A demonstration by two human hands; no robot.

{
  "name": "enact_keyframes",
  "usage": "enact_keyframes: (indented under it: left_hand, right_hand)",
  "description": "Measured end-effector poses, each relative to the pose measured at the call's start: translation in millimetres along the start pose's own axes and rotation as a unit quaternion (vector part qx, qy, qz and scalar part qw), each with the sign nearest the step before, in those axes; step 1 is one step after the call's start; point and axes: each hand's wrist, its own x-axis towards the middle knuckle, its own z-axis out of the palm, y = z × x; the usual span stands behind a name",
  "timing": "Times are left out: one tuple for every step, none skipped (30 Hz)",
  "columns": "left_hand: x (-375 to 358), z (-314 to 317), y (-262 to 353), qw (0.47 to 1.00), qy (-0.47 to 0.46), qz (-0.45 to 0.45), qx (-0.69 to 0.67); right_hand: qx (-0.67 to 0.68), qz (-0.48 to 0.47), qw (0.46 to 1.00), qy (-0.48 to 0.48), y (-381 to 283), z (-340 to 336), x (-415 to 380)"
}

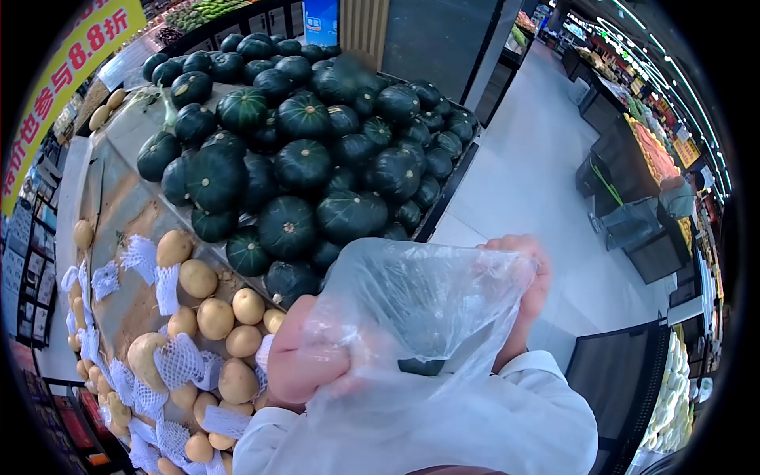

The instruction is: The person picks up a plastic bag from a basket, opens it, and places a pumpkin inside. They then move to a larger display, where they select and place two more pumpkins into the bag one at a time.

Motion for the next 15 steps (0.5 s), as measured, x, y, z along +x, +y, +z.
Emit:
enact_keyframes:
  left_hand:
    - [11,-3,-5,1.0,-0.004,-0.007,-0.007]
    - [24,-7,-10,1.0,-0.008,-0.012,-0.013]
    - [39,-10,-15,1.0,-0.009,-0.02,-0.019]
    - [53,-13,-20,0.999,-0.009,-0.029,-0.023]
    - [68,-15,-24,0.999,-0.001,-0.038,-0.026]
    - [84,-15,-28,0.998,0.012,-0.055,-0.035]
    - [101,-11,-34,0.995,0.076,-0.063,-0.022]
    - [118,-7,-39,0.987,0.14,-0.073,-0.009]
    - [135,7,-49,0.964,0.253,-0.074,0.026]
    - [151,14,-56,0.927,0.362,-0.074,0.063]
    - [167,10,-61,0.943,0.317,-0.087,0.056]
    - [183,1,-65,0.956,0.271,-0.099,0.05]
    - [200,-5,-69,0.967,0.225,-0.111,0.043]
    - [217,-6,-74,0.968,0.216,-0.112,0.056]
    - [232,-7,-81,0.969,0.212,-0.114,0.061]
  right_hand:
    - [0.004,-0.001,1.0,0.017,-1,-10,2]
    - [0.009,-0.002,0.999,0.033,-1,-22,5]
    - [0.015,-0.005,0.999,0.049,-1,-34,9]
    - [0.009,-0.01,0.998,0.065,-1,-45,14]
    - [0.003,-0.015,0.997,0.081,-1,-57,19]
    - [-0.004,-0.021,0.995,0.096,-2,-69,25]
    - [-0.004,-0.028,0.994,0.105,-3,-82,31]
    - [-0.004,-0.036,0.993,0.113,-3,-95,37]
    - [-0.004,-0.043,0.992,0.122,-4,-109,42]
    - [-0.005,-0.054,0.99,0.131,-2,-126,47]
    - [-0.006,-0.066,0.988,0.14,1,-145,50]
    - [-0.007,-0.079,0.986,0.148,1,-162,54]
    - [0.021,-0.073,0.983,0.164,0,-178,59]
    - [0.05,-0.067,0.98,0.179,-3,-193,64]
    - [0.07,-0.064,0.976,0.195,-5,-205,69]
